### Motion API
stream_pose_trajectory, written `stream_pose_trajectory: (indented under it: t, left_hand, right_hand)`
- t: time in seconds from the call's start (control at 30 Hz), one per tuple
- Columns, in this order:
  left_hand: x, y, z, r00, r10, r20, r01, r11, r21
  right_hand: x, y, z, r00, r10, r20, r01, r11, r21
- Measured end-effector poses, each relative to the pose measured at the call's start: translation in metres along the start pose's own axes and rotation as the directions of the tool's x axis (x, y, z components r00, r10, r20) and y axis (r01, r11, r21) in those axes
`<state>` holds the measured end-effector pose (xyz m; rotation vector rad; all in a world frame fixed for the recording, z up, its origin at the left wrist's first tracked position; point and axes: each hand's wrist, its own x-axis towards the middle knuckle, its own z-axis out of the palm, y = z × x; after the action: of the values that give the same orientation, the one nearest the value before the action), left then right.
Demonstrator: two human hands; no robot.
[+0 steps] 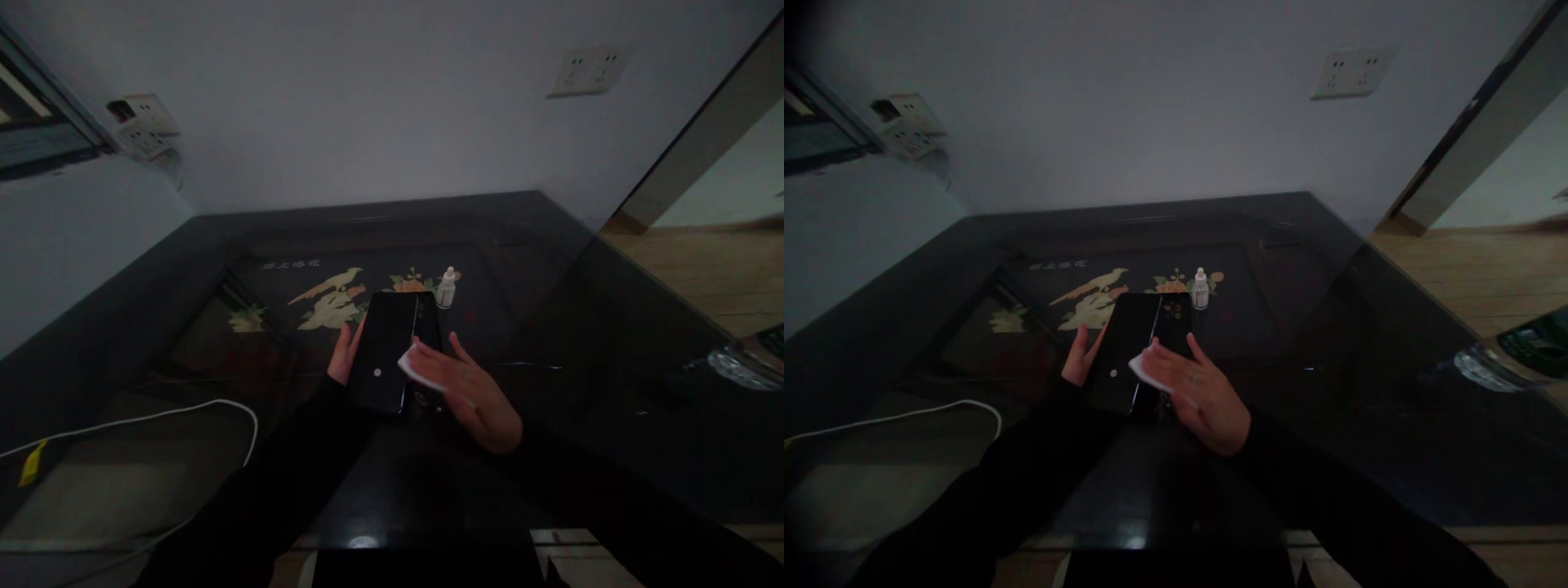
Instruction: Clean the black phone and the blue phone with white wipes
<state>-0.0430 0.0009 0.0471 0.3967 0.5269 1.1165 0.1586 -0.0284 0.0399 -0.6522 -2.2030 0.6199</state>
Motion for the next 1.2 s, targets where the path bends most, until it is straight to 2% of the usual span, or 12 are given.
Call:
stream_pose_trajectory:
  t: [0.03, 0.07, 0.1, 0.17, 0.23, 0.27, 0.37, 0.43, 0.6, 0.8, 1.0, 1.2]
  left_hand:
    - [-0.001, 0.002, 0.000, 1.000, 0.002, 0.002, -0.002, 1.000, -0.002]
    - [-0.001, 0.003, 0.000, 1.000, 0.001, 0.004, -0.001, 1.000, -0.002]
    - [-0.001, 0.004, -0.001, 1.000, -0.005, 0.006, 0.005, 1.000, -0.001]
    - [0.001, 0.003, -0.004, 1.000, -0.019, 0.007, 0.019, 1.000, 0.007]
    - [0.004, 0.002, -0.007, 1.000, -0.025, 0.008, 0.025, 1.000, 0.011]
    - [0.006, 0.001, -0.009, 0.999, -0.031, 0.005, 0.031, 0.999, 0.009]
    - [0.010, 0.000, -0.012, 0.996, -0.083, -0.031, 0.083, 0.996, -0.015]
    - [0.011, -0.002, -0.013, 0.992, -0.106, -0.067, 0.105, 0.994, -0.018]
    - [0.012, -0.006, -0.017, 0.994, -0.056, -0.089, 0.059, 0.998, 0.028]
    - [0.016, -0.007, -0.027, 1.000, 0.009, -0.009, -0.007, 0.988, 0.157]
    - [0.029, -0.009, -0.040, 0.995, 0.083, 0.046, -0.093, 0.949, 0.301]
    - [0.043, -0.009, -0.055, 0.949, 0.258, -0.182, -0.161, 0.892, 0.423]
  right_hand:
    - [0.000, 0.007, -0.004, 0.980, 0.156, -0.125, -0.131, 0.974, 0.187]
    - [0.001, 0.014, -0.008, 0.922, 0.328, -0.208, -0.227, 0.891, 0.394]
    - [0.003, 0.022, -0.010, 0.846, 0.479, -0.234, -0.271, 0.764, 0.585]
    - [0.004, 0.034, -0.014, 0.728, 0.665, -0.169, -0.250, 0.486, 0.837]
    - [0.005, 0.039, -0.016, 0.677, 0.732, -0.072, -0.214, 0.289, 0.933]
    - [0.005, 0.039, -0.017, 0.660, 0.750, -0.045, -0.200, 0.234, 0.951]
    - [0.007, 0.033, -0.019, 0.627, 0.779, -0.016, -0.186, 0.169, 0.968]
    - [0.008, 0.034, -0.020, 0.604, 0.796, -0.043, -0.205, 0.208, 0.956]
    - [0.005, 0.065, -0.029, 0.515, 0.806, -0.292, -0.332, 0.502, 0.799]
    - [-0.002, 0.098, -0.036, 0.463, 0.774, -0.432, -0.480, 0.629, 0.611]
    - [0.007, 0.104, -0.021, 0.511, 0.740, -0.437, -0.606, 0.671, 0.427]
    - [0.011, 0.100, -0.018, 0.593, 0.661, -0.459, -0.645, 0.731, 0.220]
